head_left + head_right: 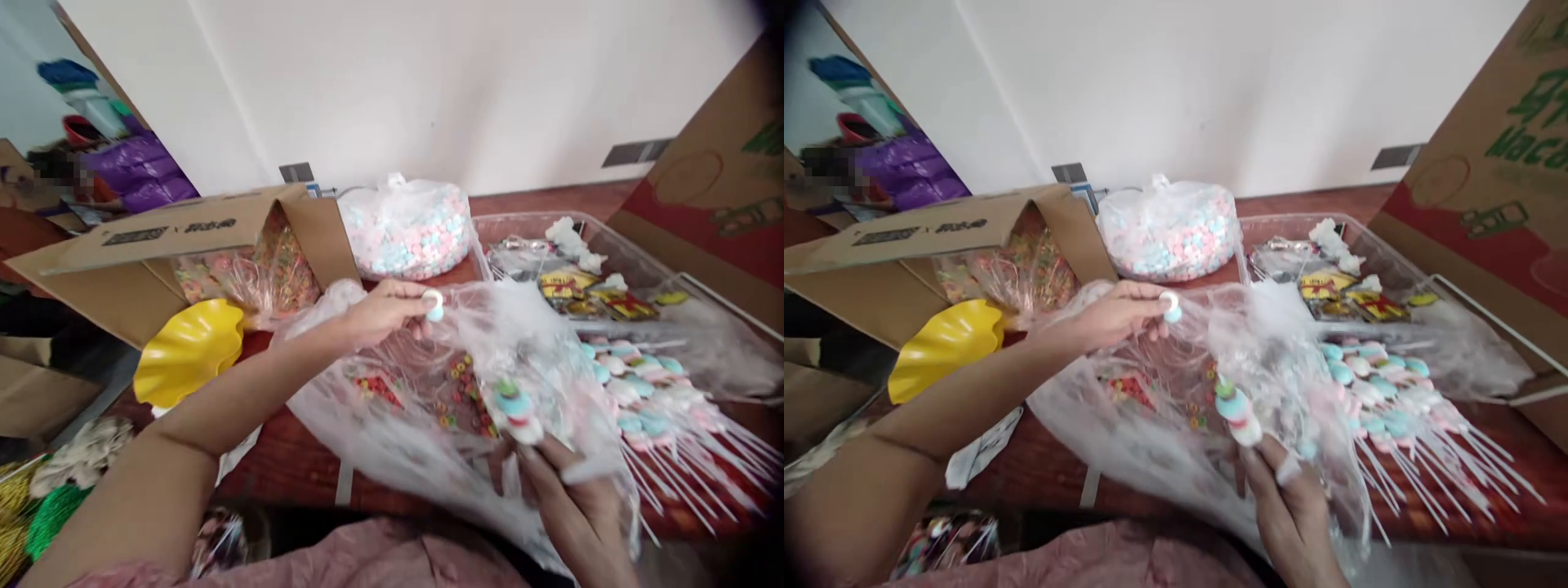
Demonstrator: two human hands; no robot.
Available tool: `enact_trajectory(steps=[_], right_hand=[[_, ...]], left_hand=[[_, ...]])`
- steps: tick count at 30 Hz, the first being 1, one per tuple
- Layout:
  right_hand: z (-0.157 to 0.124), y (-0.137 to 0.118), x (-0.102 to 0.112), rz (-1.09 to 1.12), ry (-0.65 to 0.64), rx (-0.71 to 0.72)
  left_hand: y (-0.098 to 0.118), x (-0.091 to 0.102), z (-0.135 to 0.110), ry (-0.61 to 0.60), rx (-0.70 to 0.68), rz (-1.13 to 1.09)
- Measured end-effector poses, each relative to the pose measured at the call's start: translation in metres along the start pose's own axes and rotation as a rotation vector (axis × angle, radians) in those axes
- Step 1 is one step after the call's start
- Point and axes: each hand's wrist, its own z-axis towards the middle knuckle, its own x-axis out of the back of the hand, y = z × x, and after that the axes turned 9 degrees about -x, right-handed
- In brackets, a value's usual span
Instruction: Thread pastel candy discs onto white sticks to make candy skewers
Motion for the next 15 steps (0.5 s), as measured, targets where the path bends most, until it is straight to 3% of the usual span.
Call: enact_trajectory(steps=[3, 6, 10, 15], right_hand=[[-0.002, 0.001, -0.024, 0.06, -0.152, -0.033], [-0.007, 0.003, -0.041, 0.014, -0.241, -0.012], [-0.01, 0.008, -0.053, -0.058, -0.264, -0.01], [-0.01, 0.01, -0.056, -0.094, -0.253, -0.026]], left_hand=[[-0.043, -0.026, -0.07, 0.119, 0.101, -0.151], [-0.08, -0.043, -0.105, 0.311, 0.079, -0.237], [-0.109, -0.056, -0.117, 0.503, -0.038, -0.246], [-0.118, -0.071, -0.117, 0.618, -0.085, -0.304]])
